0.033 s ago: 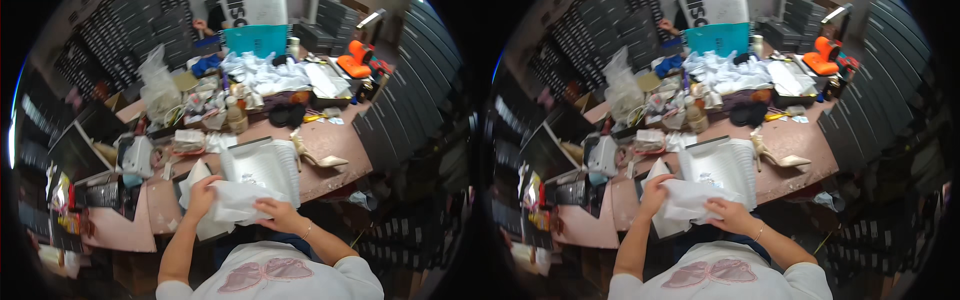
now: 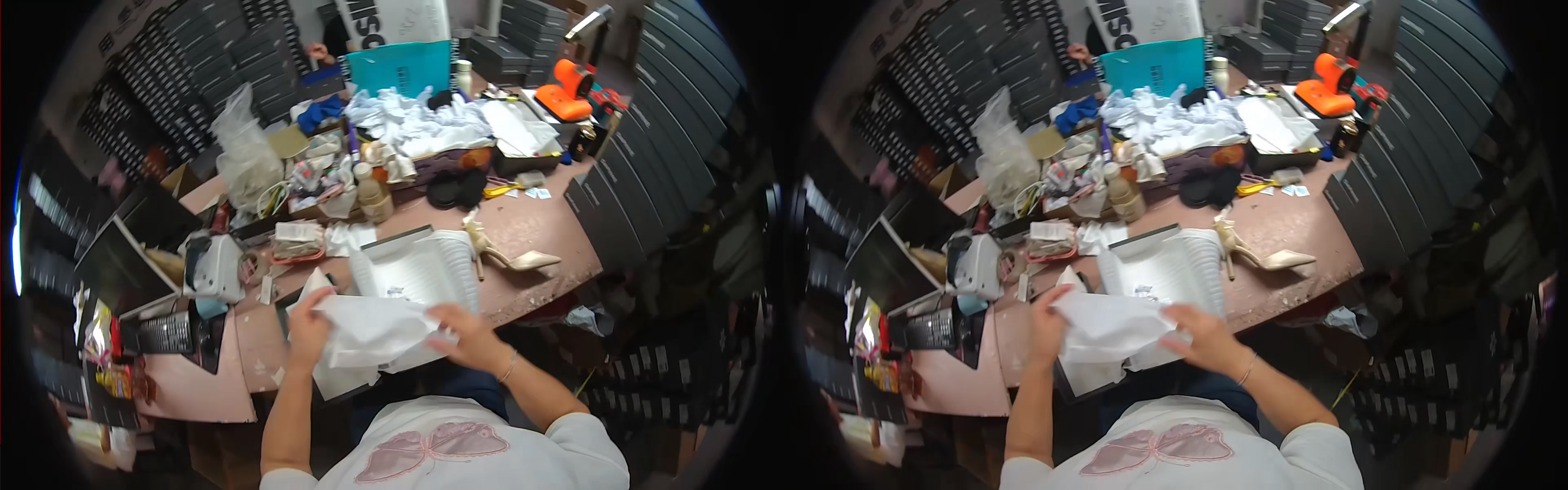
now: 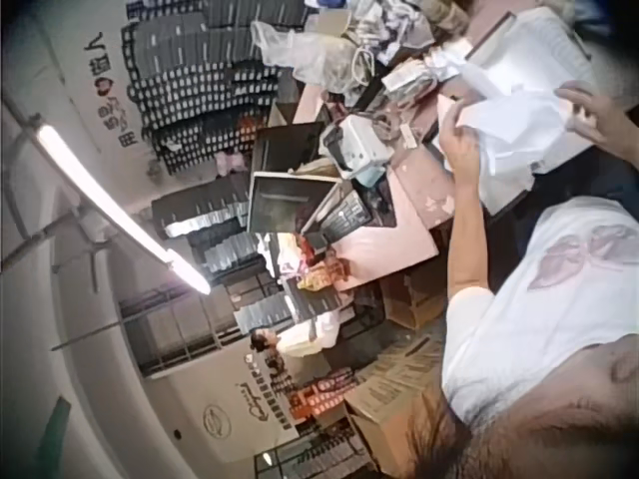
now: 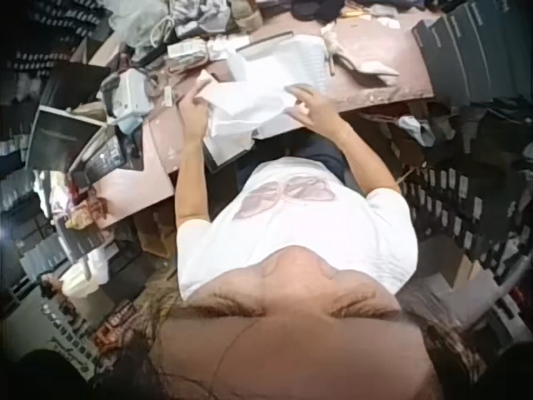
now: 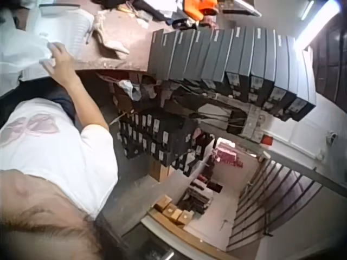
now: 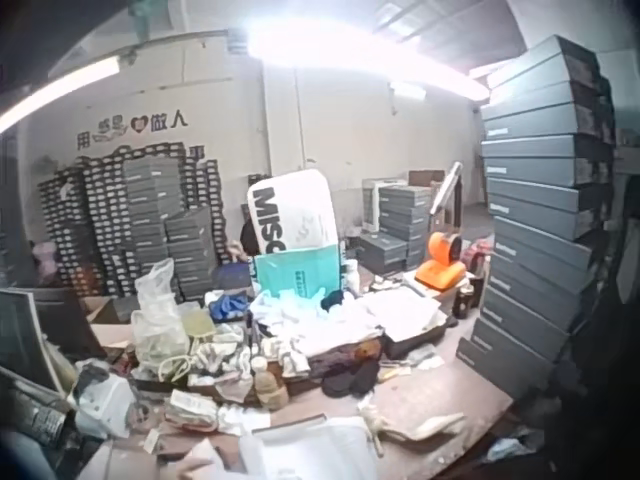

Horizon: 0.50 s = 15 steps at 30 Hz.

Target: Inspecting and packing a pair of high-heeled shoes into a branded shoe box with protective tissue paper.

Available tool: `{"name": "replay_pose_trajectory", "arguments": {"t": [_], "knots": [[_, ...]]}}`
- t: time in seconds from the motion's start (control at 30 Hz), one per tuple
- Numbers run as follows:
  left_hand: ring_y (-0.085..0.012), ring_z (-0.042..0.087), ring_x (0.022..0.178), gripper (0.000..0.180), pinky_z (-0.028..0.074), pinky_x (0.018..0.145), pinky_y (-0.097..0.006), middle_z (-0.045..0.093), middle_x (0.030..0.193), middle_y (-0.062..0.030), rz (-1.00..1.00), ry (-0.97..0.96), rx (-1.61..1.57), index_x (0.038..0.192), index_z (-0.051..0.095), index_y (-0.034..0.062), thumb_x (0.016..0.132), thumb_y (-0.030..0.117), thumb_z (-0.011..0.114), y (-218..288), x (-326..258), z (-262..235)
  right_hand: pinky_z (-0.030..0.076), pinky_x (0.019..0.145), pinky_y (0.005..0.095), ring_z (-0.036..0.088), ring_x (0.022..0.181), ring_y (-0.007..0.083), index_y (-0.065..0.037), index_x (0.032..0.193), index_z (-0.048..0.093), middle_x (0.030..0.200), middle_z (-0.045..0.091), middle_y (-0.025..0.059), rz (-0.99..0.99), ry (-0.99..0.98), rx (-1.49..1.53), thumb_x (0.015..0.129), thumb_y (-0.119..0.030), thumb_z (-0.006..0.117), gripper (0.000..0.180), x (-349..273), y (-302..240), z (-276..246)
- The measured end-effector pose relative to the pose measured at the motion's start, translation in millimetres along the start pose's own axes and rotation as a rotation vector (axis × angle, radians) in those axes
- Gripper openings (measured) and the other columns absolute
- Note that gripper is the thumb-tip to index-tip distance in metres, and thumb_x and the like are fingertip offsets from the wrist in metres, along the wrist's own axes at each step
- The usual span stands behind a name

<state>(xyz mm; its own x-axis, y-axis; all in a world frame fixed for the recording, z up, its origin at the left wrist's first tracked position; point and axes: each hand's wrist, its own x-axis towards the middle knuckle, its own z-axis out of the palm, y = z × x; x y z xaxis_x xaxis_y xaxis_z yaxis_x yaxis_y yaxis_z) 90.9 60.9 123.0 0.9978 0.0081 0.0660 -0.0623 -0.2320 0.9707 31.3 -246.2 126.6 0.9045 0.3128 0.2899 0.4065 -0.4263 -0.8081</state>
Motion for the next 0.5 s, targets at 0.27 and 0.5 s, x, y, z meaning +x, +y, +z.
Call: {"name": "replay_pose_trajectory", "arguments": {"t": [0.27, 0.5], "knots": [[-0.0181, 0.059, 0.085, 0.027, 0.048, 0.077, -0.030, 0.062, 0.093, -0.0070, 0.585, 0.344, 0.341, 0.105, 0.063, -0.0026, 0.086, 0.016, 0.063, 88.5, -7.3, 41.8, 0.045, 0.079, 0.0445, 0.065, 0.090, 0.0252, -0.008, 0.093, 0.063, 0.092, 0.067, 0.0083, 0.637, -0.092, -1.016, 0.078, -0.021, 0.069, 0.021, 28.1, 235.2, -85.3], [-0.0243, 0.059, 0.084, 0.023, 0.048, 0.077, -0.032, 0.060, 0.089, -0.0111, 0.268, 0.229, 0.346, 0.095, 0.067, -0.0022, 0.073, -0.004, 0.063, 30.6, -25.9, 46.1, 0.035, 0.101, 0.0465, 0.054, 0.112, 0.0291, -0.016, 0.107, 0.068, 0.112, 0.061, 0.0133, 0.099, 0.288, -0.478, 0.074, -0.015, 0.068, 0.033, -2.9, 195.7, -144.0]]}}
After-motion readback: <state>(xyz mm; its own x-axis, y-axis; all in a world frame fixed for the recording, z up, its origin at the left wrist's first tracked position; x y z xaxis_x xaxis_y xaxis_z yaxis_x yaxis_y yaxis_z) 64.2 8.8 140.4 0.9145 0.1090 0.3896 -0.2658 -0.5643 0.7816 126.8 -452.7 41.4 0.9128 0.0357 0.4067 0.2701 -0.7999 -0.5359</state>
